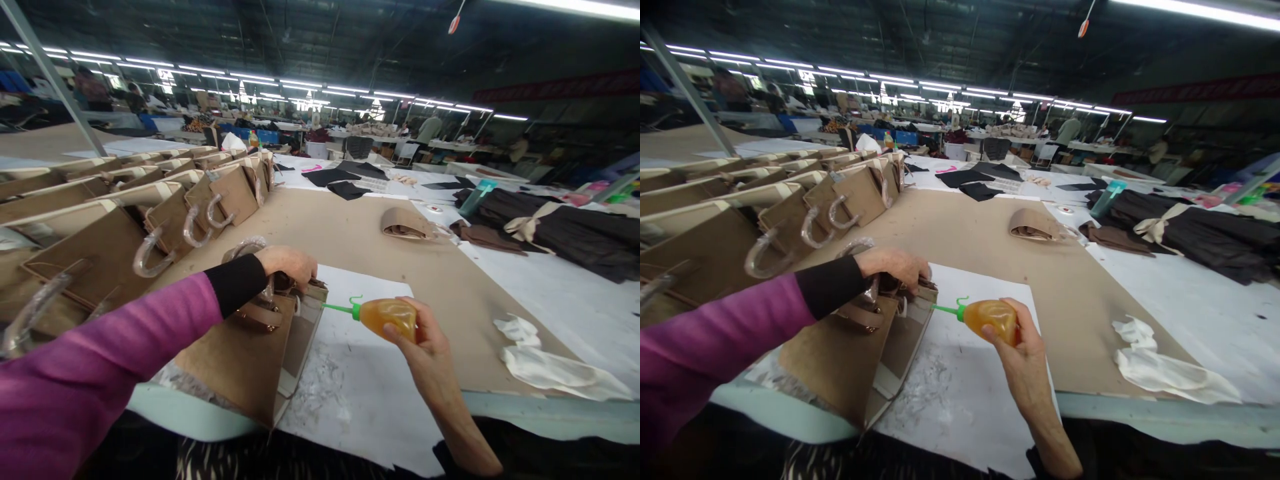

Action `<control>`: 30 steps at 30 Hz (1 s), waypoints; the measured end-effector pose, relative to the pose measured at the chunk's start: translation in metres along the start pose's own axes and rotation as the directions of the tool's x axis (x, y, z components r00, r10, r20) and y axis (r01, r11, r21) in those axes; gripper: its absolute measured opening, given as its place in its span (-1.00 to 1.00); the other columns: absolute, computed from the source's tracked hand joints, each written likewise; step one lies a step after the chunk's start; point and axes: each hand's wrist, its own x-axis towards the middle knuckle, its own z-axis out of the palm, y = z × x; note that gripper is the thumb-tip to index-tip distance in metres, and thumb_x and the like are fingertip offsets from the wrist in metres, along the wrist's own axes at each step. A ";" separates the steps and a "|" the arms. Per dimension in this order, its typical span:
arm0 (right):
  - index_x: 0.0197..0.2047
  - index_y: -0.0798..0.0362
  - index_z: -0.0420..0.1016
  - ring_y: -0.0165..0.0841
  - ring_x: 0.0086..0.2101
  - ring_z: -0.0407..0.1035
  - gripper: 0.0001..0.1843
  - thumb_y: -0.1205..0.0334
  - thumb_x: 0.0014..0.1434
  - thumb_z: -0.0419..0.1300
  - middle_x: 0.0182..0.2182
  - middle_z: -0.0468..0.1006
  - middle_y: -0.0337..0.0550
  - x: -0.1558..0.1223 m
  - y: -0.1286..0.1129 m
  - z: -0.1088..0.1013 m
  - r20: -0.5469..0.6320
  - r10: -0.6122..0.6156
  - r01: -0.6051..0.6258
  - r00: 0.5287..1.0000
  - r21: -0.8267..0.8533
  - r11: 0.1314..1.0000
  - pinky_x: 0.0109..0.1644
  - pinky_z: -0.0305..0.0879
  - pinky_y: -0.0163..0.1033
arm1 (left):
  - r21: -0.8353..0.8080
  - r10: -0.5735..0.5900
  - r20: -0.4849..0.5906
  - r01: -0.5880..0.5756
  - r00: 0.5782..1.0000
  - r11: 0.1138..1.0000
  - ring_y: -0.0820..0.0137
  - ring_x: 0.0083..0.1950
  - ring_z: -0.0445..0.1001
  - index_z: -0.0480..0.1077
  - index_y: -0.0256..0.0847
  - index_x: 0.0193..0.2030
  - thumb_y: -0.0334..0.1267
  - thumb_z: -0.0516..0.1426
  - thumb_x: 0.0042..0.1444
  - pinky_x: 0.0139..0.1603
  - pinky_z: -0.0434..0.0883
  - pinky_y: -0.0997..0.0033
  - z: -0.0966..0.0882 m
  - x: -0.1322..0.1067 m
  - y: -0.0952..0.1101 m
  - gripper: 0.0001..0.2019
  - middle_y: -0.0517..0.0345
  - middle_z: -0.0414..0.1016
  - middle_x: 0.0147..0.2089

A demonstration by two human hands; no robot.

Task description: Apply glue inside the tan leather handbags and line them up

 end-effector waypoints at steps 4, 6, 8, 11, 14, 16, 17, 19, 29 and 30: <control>0.00 -0.07 0.31 -0.24 -0.21 0.32 -0.52 0.02 0.05 0.32 -0.16 0.42 -0.21 0.004 -0.001 0.000 0.008 -0.029 0.029 1.000 -0.001 1.000 -0.12 0.26 -0.19 | -0.004 0.005 0.008 -0.005 1.000 1.000 0.32 -0.27 0.46 0.51 -0.24 -0.16 -0.31 0.17 -0.06 -0.34 0.30 0.47 0.001 0.001 -0.001 -0.72 0.04 0.58 -0.18; -0.01 -0.07 0.31 -0.24 -0.22 0.31 -0.53 0.02 0.06 0.32 -0.17 0.41 -0.22 0.003 0.001 0.001 0.048 -0.026 0.025 0.999 0.004 1.000 -0.12 0.25 -0.19 | -0.011 0.002 0.006 -0.002 1.000 1.000 0.33 -0.29 0.45 0.51 -0.23 -0.17 -0.31 0.17 -0.07 -0.33 0.30 0.47 0.002 0.001 -0.001 -0.73 0.06 0.58 -0.22; -0.02 -0.08 0.30 -0.25 -0.23 0.31 -0.55 0.02 0.07 0.31 -0.20 0.42 -0.24 0.001 0.004 0.001 0.079 -0.004 0.004 0.997 0.005 1.000 -0.11 0.23 -0.20 | -0.016 -0.009 0.010 0.010 1.000 1.000 0.34 -0.30 0.45 0.51 -0.22 -0.17 -0.30 0.17 -0.08 -0.32 0.31 0.47 0.003 0.001 -0.002 -0.72 0.07 0.58 -0.23; -0.03 -0.08 0.31 -0.26 -0.24 0.31 -0.56 0.02 0.06 0.32 -0.23 0.42 -0.26 -0.006 0.007 0.000 0.092 0.027 -0.026 0.995 -0.015 1.000 -0.12 0.22 -0.20 | -0.001 -0.018 0.017 0.018 1.000 1.000 0.32 -0.28 0.45 0.51 -0.23 -0.13 -0.30 0.16 -0.06 -0.35 0.30 0.47 0.004 0.000 -0.001 -0.70 0.04 0.58 -0.19; -0.02 -0.07 0.32 -0.24 -0.20 0.31 -0.54 0.01 0.05 0.32 -0.19 0.42 -0.24 -0.011 0.010 -0.001 0.109 0.052 -0.048 0.993 -0.036 0.998 -0.10 0.22 -0.18 | 0.010 -0.010 0.020 0.010 1.000 1.000 0.32 -0.26 0.45 0.50 -0.25 -0.11 -0.32 0.15 -0.04 -0.37 0.28 0.48 0.005 0.001 -0.001 -0.69 0.03 0.57 -0.16; -0.01 -0.06 0.32 -0.20 -0.17 0.31 -0.53 0.00 0.05 0.31 -0.16 0.42 -0.22 -0.014 0.011 0.000 0.118 0.067 -0.063 0.991 -0.042 0.997 -0.09 0.22 -0.15 | 0.020 -0.010 0.020 0.009 1.000 1.000 0.32 -0.26 0.45 0.50 -0.26 -0.11 -0.32 0.16 -0.04 -0.38 0.27 0.49 0.005 0.001 0.000 -0.70 0.02 0.57 -0.15; -0.01 -0.05 0.32 -0.18 -0.15 0.31 -0.52 -0.01 0.05 0.31 -0.14 0.43 -0.21 -0.015 0.012 0.000 0.119 0.074 -0.069 0.990 -0.047 0.997 -0.07 0.21 -0.13 | 0.026 -0.011 0.019 0.011 1.000 1.000 0.32 -0.26 0.45 0.50 -0.26 -0.12 -0.32 0.16 -0.04 -0.38 0.27 0.49 0.005 0.001 0.000 -0.70 0.01 0.57 -0.15; -0.01 -0.05 0.32 -0.16 -0.14 0.31 -0.52 -0.02 0.05 0.31 -0.14 0.43 -0.19 -0.018 0.014 0.001 0.129 0.086 -0.080 0.988 -0.053 0.995 -0.04 0.20 -0.10 | 0.030 -0.010 0.014 0.010 1.000 1.000 0.33 -0.26 0.45 0.50 -0.27 -0.12 -0.32 0.17 -0.04 -0.39 0.26 0.49 0.004 -0.001 0.002 -0.70 0.00 0.57 -0.15; -0.01 -0.04 0.31 -0.18 -0.18 0.34 -0.51 -0.03 0.05 0.31 -0.17 0.46 -0.20 -0.037 0.010 0.007 0.214 0.164 -0.155 0.963 -0.060 0.986 -0.08 0.26 -0.16 | 0.043 0.005 -0.032 -0.004 0.999 0.999 0.33 -0.24 0.44 0.51 -0.26 -0.15 -0.34 0.18 -0.06 -0.29 0.29 0.47 0.009 0.000 0.000 -0.72 0.00 0.57 -0.14; -0.01 -0.05 0.31 -0.19 -0.19 0.35 -0.51 -0.02 0.04 0.32 -0.18 0.46 -0.21 -0.038 0.011 0.007 0.228 0.169 -0.158 0.959 -0.067 0.985 -0.09 0.25 -0.17 | 0.040 0.009 -0.034 -0.007 0.999 0.999 0.33 -0.24 0.44 0.51 -0.25 -0.16 -0.34 0.18 -0.07 -0.29 0.29 0.47 0.009 0.000 0.000 -0.72 0.01 0.57 -0.15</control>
